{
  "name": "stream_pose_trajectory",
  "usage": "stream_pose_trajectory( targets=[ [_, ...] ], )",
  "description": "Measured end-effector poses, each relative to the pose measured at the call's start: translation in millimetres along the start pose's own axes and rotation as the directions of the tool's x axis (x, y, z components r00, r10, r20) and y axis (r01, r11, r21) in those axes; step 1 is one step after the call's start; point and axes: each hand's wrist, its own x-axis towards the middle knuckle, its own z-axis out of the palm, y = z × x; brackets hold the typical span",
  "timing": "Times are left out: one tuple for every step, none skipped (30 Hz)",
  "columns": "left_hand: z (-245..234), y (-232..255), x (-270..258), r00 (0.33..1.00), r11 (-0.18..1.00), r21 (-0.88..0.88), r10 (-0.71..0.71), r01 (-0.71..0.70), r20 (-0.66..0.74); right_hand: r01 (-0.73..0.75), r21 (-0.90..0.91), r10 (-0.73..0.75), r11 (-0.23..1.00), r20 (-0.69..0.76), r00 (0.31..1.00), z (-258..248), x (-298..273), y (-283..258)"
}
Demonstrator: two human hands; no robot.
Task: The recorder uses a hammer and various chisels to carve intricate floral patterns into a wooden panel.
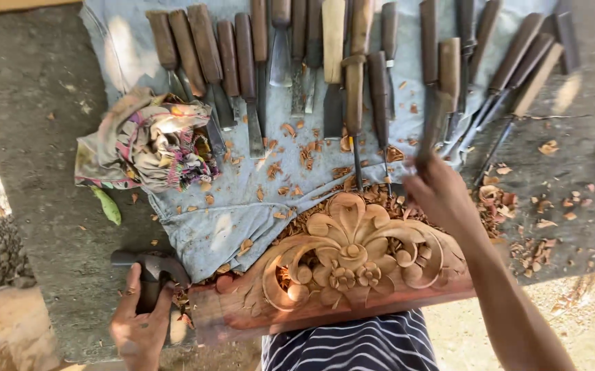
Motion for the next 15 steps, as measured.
stream_pose_trajectory(
  targets=[
    [1,1,0,0.999,0.998,0.039,-0.045,0.046,-0.021,-0.05,-0.096,0.055,0.994,0.048,0.997,-2,20,-20],
    [3,-3,1,0.999,0.999,0.03,-0.034,0.034,-0.021,-0.044,-0.097,0.047,0.994,0.036,0.998,-3,34,-13],
    [3,-7,1,0.999,0.998,0.059,-0.033,0.035,-0.036,-0.039,-0.254,0.046,0.966,0.025,0.999,-2,48,-6],
    [3,-13,1,0.998,0.995,0.088,-0.031,0.036,-0.052,-0.035,-0.405,0.045,0.914,0.014,0.999,-1,62,2],
    [1,-11,0,0.998,0.996,0.085,-0.032,0.036,-0.05,-0.037,-0.408,0.045,0.912,0.011,0.999,-3,46,-16],
    [-2,-9,-1,0.998,0.995,0.104,0.003,0.002,-0.055,0.093,-0.391,-0.144,0.916,-0.103,0.984,-5,30,-34],
    [-2,-7,-1,0.997,0.992,0.118,0.039,-0.031,-0.068,0.231,-0.392,-0.333,0.89,-0.213,0.919,-8,18,-54],
    [9,-15,1,0.996,0.994,0.109,0.04,-0.031,-0.075,0.239,-0.399,-0.343,0.885,-0.212,0.915,-21,-10,-67],
    [12,-23,-1,0.992,0.979,0.199,0.06,-0.037,-0.11,0.322,-0.41,-0.375,0.853,-0.054,0.925,-26,-37,-81],
    [15,-32,-3,0.986,0.957,0.287,0.082,-0.038,-0.142,0.406,-0.408,-0.4,0.818,0.105,0.911,-33,-64,-94],
    [10,-27,0,0.983,0.947,0.321,0.082,-0.024,-0.167,0.43,-0.372,-0.414,0.822,0.126,0.901,-39,-73,-93],
    [6,-23,3,0.965,0.933,0.328,0.212,-0.152,-0.156,0.459,-0.319,-0.444,0.829,0.123,0.888,-41,-83,-89],
    [4,-20,1,0.936,0.903,0.332,0.328,-0.272,-0.127,0.474,-0.268,-0.458,0.839,0.122,0.88,-40,-100,-80],
    [1,-20,-2,0.939,0.895,0.368,0.318,-0.252,-0.132,0.487,-0.215,-0.472,0.846,0.119,0.873,-47,-111,-70],
    [1,-20,-1,0.909,0.882,0.313,0.403,-0.353,-0.111,0.484,-0.172,-0.473,0.858,0.103,0.875,-56,-129,-59]
  ],
)
